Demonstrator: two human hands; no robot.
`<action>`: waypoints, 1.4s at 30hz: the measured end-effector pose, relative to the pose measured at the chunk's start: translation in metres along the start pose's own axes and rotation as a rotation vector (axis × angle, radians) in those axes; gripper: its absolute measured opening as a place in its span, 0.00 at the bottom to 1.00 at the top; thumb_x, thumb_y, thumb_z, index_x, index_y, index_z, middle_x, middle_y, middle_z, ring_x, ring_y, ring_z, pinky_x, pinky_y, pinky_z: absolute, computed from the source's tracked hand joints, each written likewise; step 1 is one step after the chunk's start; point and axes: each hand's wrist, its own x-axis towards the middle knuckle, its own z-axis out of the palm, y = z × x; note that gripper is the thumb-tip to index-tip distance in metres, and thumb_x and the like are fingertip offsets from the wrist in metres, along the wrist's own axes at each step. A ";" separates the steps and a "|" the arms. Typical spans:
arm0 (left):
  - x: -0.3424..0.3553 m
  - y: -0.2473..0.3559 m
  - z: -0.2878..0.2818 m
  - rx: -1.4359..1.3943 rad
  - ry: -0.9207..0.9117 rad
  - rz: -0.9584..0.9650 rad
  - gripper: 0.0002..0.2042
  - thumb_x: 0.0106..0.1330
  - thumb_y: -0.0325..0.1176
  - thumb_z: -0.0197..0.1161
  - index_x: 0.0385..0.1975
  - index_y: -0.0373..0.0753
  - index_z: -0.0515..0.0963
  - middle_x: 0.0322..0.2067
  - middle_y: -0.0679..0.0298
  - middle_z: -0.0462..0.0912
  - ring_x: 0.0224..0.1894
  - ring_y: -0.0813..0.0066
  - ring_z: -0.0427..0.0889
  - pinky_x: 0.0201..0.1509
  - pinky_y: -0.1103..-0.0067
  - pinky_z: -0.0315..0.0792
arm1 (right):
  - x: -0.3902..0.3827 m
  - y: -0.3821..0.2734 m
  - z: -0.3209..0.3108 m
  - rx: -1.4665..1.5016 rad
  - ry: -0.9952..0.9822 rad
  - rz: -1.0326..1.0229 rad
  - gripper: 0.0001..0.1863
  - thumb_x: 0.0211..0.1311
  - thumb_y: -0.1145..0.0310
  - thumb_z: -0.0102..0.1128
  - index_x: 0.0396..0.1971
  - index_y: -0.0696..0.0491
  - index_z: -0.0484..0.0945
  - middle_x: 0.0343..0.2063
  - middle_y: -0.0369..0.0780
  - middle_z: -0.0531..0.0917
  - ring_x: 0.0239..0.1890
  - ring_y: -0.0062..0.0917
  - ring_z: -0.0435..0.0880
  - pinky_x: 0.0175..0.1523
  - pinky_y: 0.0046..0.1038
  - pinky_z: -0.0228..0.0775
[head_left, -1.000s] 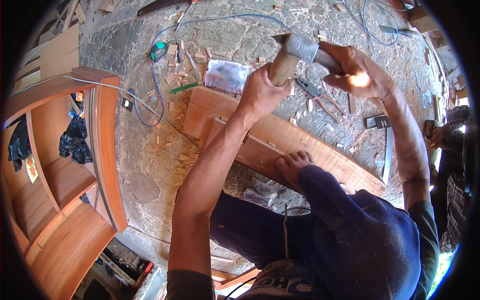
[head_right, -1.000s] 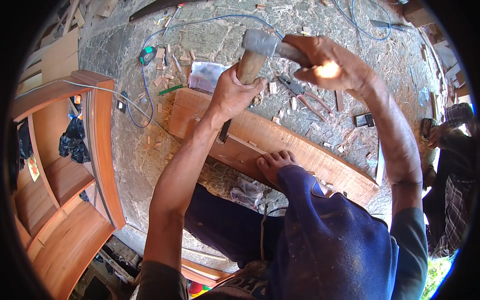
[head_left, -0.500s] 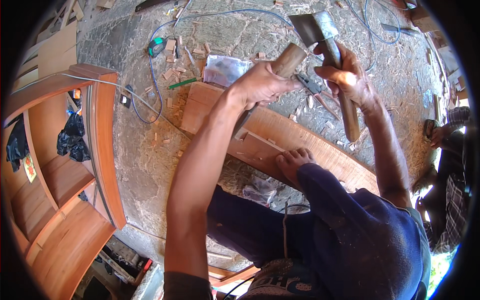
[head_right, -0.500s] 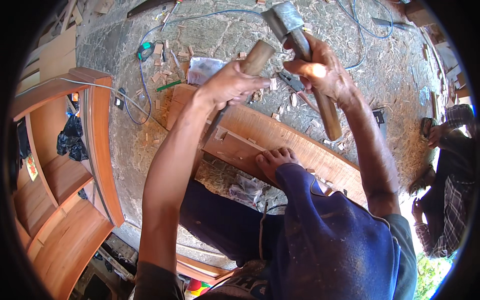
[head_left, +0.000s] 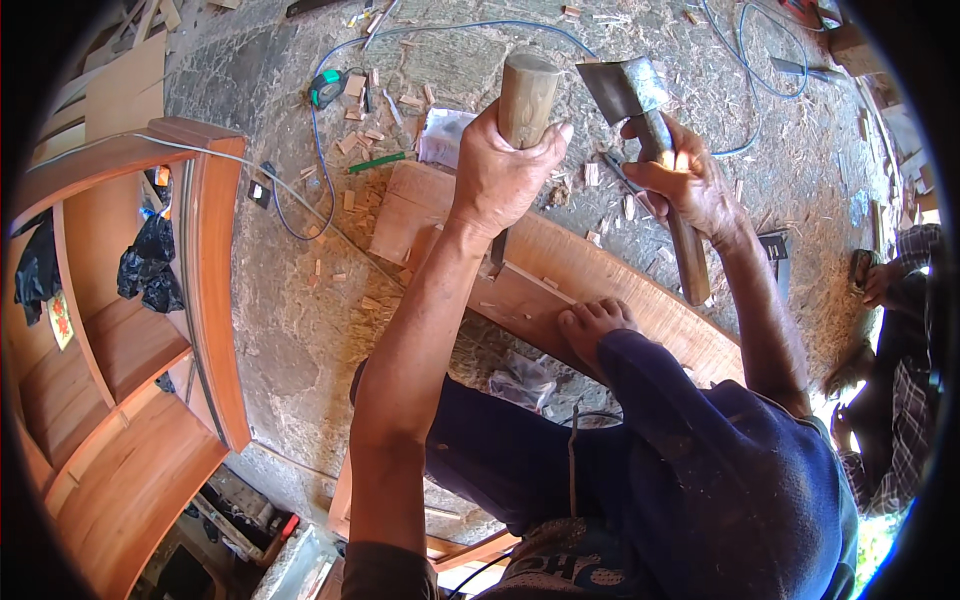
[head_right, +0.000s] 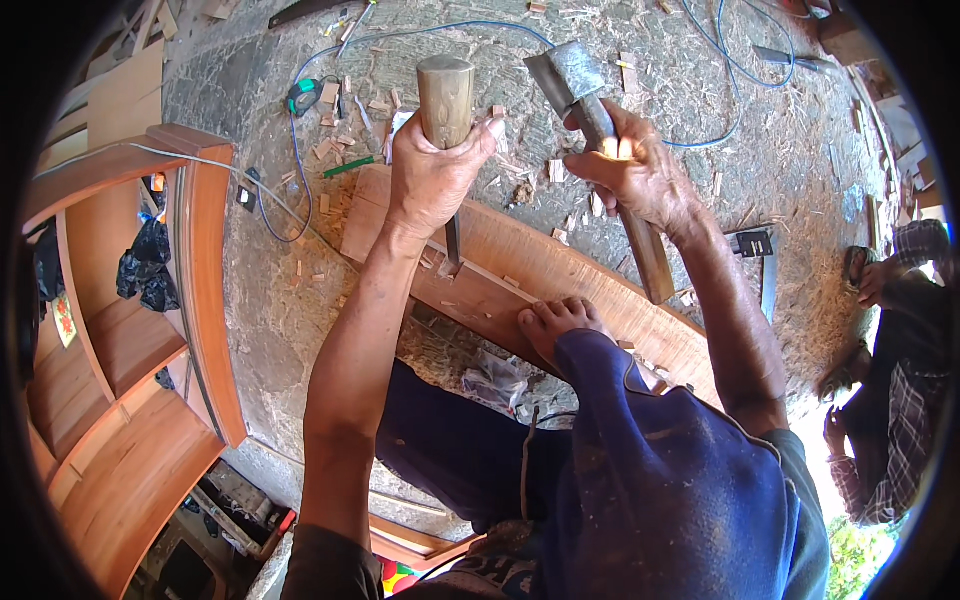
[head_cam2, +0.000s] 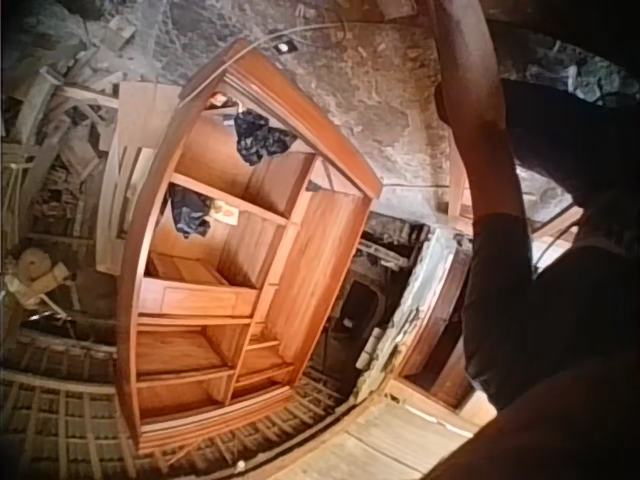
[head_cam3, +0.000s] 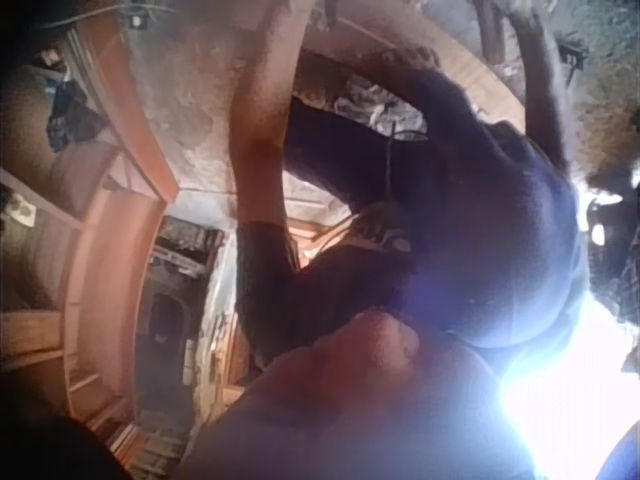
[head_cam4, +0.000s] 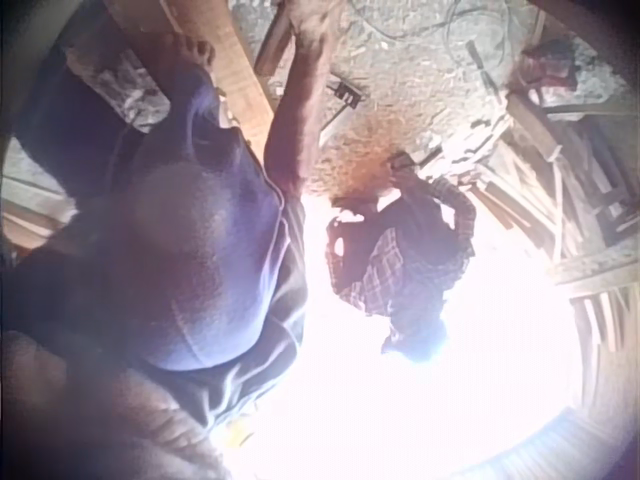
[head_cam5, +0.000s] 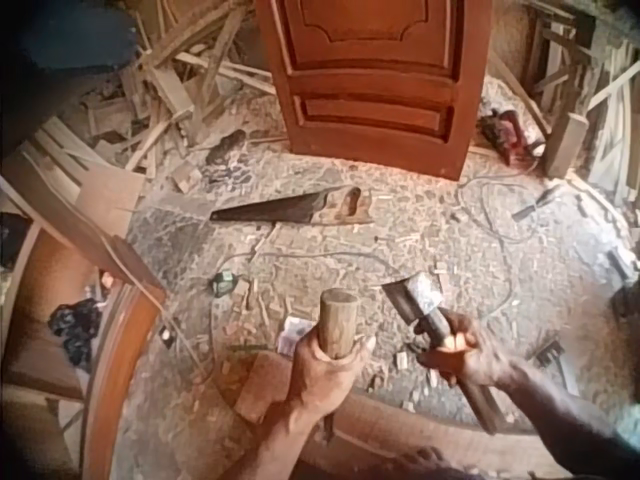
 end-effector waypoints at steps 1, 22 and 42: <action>0.000 0.002 0.000 0.017 0.009 0.003 0.12 0.60 0.31 0.75 0.36 0.34 0.79 0.28 0.66 0.83 0.29 0.79 0.81 0.35 0.76 0.77 | -0.001 -0.001 0.000 -0.006 0.001 -0.005 0.21 0.60 0.67 0.69 0.51 0.55 0.76 0.18 0.30 0.75 0.14 0.14 0.74 0.20 0.20 0.67; -0.125 0.035 -0.038 -0.264 0.467 0.180 0.12 0.65 0.19 0.64 0.38 0.40 0.67 0.28 0.65 0.71 0.23 0.80 0.71 0.26 0.80 0.68 | -0.035 -0.013 0.029 -0.088 -0.129 0.012 0.22 0.60 0.67 0.70 0.52 0.53 0.74 0.20 0.32 0.76 0.17 0.16 0.75 0.22 0.23 0.66; -0.154 -0.010 -0.044 -0.090 0.388 0.252 0.13 0.68 0.20 0.61 0.43 0.41 0.64 0.34 0.60 0.73 0.28 0.78 0.71 0.30 0.78 0.68 | -0.072 -0.061 0.039 -0.462 -0.263 -0.309 0.25 0.57 0.69 0.67 0.54 0.57 0.70 0.31 0.49 0.81 0.32 0.43 0.84 0.39 0.41 0.73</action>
